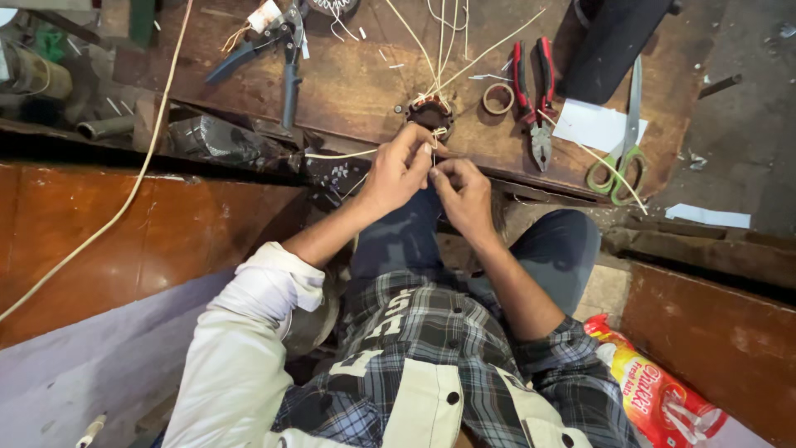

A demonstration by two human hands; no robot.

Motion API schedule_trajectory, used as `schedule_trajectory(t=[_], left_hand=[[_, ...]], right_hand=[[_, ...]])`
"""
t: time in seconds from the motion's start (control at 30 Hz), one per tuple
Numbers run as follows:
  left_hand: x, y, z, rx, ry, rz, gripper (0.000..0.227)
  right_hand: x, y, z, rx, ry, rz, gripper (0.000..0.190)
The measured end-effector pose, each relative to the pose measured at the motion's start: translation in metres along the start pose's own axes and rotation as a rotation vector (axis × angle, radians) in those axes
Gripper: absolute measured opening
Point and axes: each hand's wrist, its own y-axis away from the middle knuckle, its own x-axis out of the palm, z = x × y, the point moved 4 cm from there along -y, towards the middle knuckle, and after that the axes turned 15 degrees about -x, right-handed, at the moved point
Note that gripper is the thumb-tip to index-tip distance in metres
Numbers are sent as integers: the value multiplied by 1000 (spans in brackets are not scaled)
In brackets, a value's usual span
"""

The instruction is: The person winds thin white wire around a small circular core, repeatedly cutting and reattaching wire segments. They use pliers and scissors to trim and secure the wire while working at a cluttered wooden table.

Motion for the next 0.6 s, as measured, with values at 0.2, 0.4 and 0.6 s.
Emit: schedule_trajectory(t=[0.2,0.4,0.6], left_hand=[[4,-1,14,206,-109,-129,10],[7,-12,24,200,15,-120,11],[10,-25,47,119,277,-119,9]], right_hand=[[-18,-17,55,-21,55,95,11],[-46,-70,72,-374,204,167,7],[-36,-102,49,-116,-90,398,14]])
